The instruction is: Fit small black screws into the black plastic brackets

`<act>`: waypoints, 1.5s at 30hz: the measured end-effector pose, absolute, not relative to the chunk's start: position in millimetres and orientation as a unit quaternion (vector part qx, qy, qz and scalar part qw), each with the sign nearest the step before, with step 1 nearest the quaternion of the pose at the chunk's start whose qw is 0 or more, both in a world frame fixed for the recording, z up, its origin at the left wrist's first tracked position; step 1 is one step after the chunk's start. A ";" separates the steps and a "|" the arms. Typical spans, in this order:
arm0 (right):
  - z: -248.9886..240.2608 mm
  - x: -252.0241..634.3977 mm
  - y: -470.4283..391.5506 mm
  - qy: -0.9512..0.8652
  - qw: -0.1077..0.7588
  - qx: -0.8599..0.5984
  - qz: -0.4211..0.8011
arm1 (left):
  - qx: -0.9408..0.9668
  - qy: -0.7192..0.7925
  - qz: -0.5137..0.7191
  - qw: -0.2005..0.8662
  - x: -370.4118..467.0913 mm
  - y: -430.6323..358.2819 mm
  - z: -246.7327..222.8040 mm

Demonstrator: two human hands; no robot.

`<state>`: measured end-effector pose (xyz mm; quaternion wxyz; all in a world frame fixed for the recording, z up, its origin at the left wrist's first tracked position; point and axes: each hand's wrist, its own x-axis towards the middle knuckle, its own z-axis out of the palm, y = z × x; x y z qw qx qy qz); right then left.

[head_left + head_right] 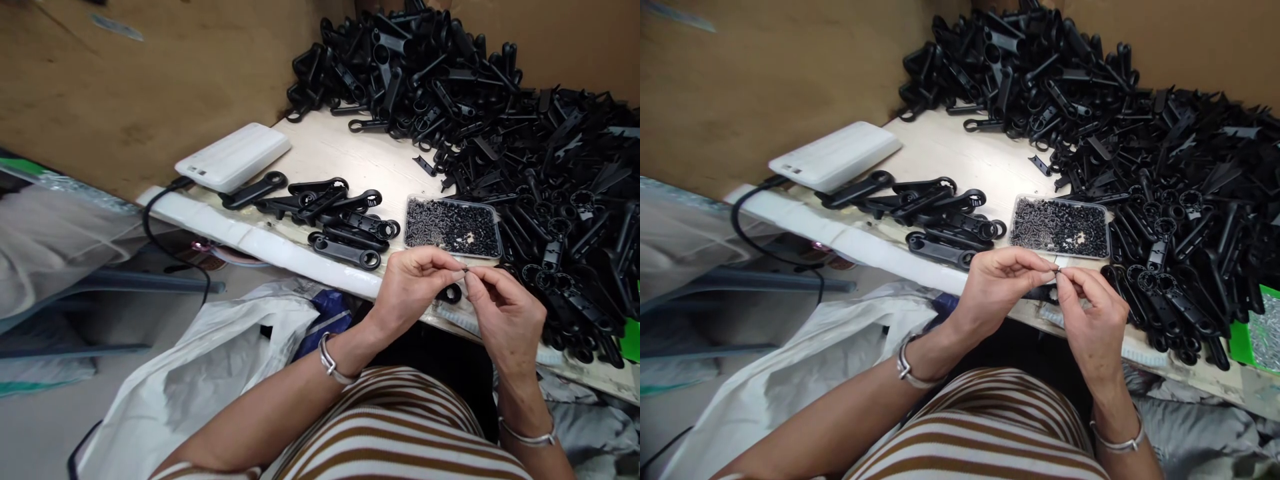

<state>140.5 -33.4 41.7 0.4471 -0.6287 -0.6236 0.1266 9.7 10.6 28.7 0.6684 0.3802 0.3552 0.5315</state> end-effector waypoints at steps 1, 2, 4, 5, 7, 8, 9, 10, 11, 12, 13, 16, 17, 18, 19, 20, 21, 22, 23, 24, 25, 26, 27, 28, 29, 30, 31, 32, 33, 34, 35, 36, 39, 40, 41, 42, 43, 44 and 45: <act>42.6 139.8 -33.1 -0.625 0.444 -0.630 0.123 | 0.389 0.357 0.531 0.663 9.6 10.1 28.5; 43.5 139.0 -32.5 -0.626 0.440 -0.632 0.118 | 0.397 0.359 0.530 0.658 9.5 9.5 28.2; 44.6 137.8 -30.8 -0.630 0.428 -0.638 0.109 | 0.415 0.363 0.527 0.647 9.1 8.8 27.7; 44.7 137.5 -29.7 -0.633 0.422 -0.641 0.104 | 0.423 0.365 0.527 0.641 8.8 8.7 27.6; 43.9 137.9 -27.4 -0.640 0.412 -0.642 0.095 | 0.440 0.368 0.524 0.629 7.2 9.2 27.8; 43.1 138.8 -26.3 -0.643 0.408 -0.641 0.094 | 0.452 0.369 0.519 0.625 5.6 9.7 28.1; 42.3 140.2 -25.4 -0.645 0.407 -0.639 0.097 | 0.471 0.369 0.510 0.618 3.4 10.4 28.6; 41.5 142.3 -24.8 -0.647 0.407 -0.637 0.104 | 0.498 0.370 0.500 0.604 0.4 11.1 29.1; 41.0 145.0 -24.6 -0.647 0.407 -0.635 0.115 | 0.534 0.372 0.489 0.581 -3.5 11.5 29.7; 40.7 148.4 -24.9 -0.646 0.407 -0.634 0.125 | 0.578 0.376 0.478 0.544 -8.1 11.6 30.2; 40.8 152.3 -25.8 -0.646 0.405 -0.634 0.132 | 0.629 0.378 0.466 0.495 -13.3 11.2 30.3; 41.6 165.5 -31.5 -0.663 0.372 -0.635 0.136 | 0.781 0.371 0.383 0.326 -28.4 6.6 28.0; 41.5 169.5 -34.2 -0.677 0.353 -0.632 0.134 | 0.820 0.366 0.340 0.281 -32.1 4.2 26.1; 41.0 173.0 -37.2 -0.691 0.334 -0.628 0.132 | 0.849 0.362 0.296 0.247 -34.6 1.6 24.0; 40.1 175.7 -40.3 -0.703 0.317 -0.623 0.131 | 0.868 0.360 0.258 0.225 -35.8 -1.1 21.6; 38.7 177.5 -43.2 -0.714 0.303 -0.618 0.131 | 0.878 0.362 0.232 0.210 -36.0 -3.7 19.3; 37.1 178.5 -45.9 -0.724 0.291 -0.613 0.129 | 0.884 0.363 0.217 0.200 -35.4 -6.2 17.3; 35.6 178.5 -48.3 -0.732 0.281 -0.608 0.127 | 0.886 0.364 0.212 0.193 -34.1 -8.4 15.5; 34.1 177.8 -50.3 -0.739 0.273 -0.603 0.124 | 0.887 0.364 0.212 0.186 -32.7 -10.5 14.1; 32.9 176.4 -51.7 -0.747 0.266 -0.598 0.119 | 0.888 0.364 0.215 0.179 -31.3 -12.3 13.1; 32.0 174.5 -52.7 -0.754 0.261 -0.592 0.113 | 0.889 0.363 0.218 0.172 -30.1 -13.8 12.3; 31.4 172.3 -53.2 -0.761 0.257 -0.586 0.104 | 0.891 0.361 0.219 0.168 -29.2 -15.1 11.6; 30.9 170.0 -53.2 -0.767 0.255 -0.581 0.093 | 0.892 0.359 0.220 0.167 -28.7 -16.0 10.9; 30.5 167.8 -53.0 -0.773 0.253 -0.576 0.080 | 0.892 0.356 0.224 0.166 -28.5 -16.6 10.1; 30.1 165.8 -52.4 -0.778 0.249 -0.573 0.065 | 0.893 0.352 0.227 0.166 -28.5 -17.0 9.3; 29.7 164.3 -51.8 -0.783 0.243 -0.570 0.051 | 0.893 0.350 0.232 0.165 -28.7 -17.2 8.4; 29.3 163.1 -51.0 -0.787 0.236 -0.569 0.037 | 0.892 0.347 0.237 0.164 -28.9 -17.2 7.6; 28.9 162.3 -50.3 -0.791 0.227 -0.567 0.027 | 0.892 0.346 0.241 0.163 -29.1 -17.2 6.9; 28.6 161.7 -49.7 -0.795 0.219 -0.566 0.021 | 0.892 0.345 0.245 0.161 -29.2 -17.2 6.3; 28.6 161.3 -49.2 -0.799 0.210 -0.564 0.018 | 0.892 0.344 0.247 0.159 -29.3 -17.3 6.0; 28.8 160.7 -48.9 -0.802 0.201 -0.562 0.015 | 0.892 0.343 0.248 0.156 -29.3 -17.5 5.9; 29.2 159.9 -48.8 -0.806 0.191 -0.560 0.012 | 0.893 0.342 0.248 0.153 -29.2 -17.8 5.9; 31.6 154.4 -49.5 -0.817 0.154 -0.555 -0.013 | 0.895 0.340 0.248 0.149 -28.7 -18.6 6.2; 32.7 151.6 -49.9 -0.821 0.138 -0.554 -0.027 | 0.895 0.339 0.249 0.149 -28.4 -18.8 6.1; 34.0 148.7 -50.2 -0.823 0.120 -0.553 -0.041 | 0.895 0.338 0.252 0.149 -28.1 -18.9 5.8; 35.6 146.0 -50.2 -0.824 0.103 -0.554 -0.052 | 0.895 0.337 0.254 0.148 -27.7 -18.9 5.2; 37.5 144.0 -49.9 -0.824 0.087 -0.558 -0.056 | 0.894 0.336 0.257 0.147 -27.4 -18.9 4.5; 39.8 142.8 -49.1 -0.822 0.074 -0.563 -0.049 | 0.894 0.334 0.261 0.144 -27.2 -18.8 3.7; 42.2 142.8 -47.8 -0.818 0.065 -0.570 -0.030 | 0.894 0.332 0.265 0.142 -27.0 -18.8 2.9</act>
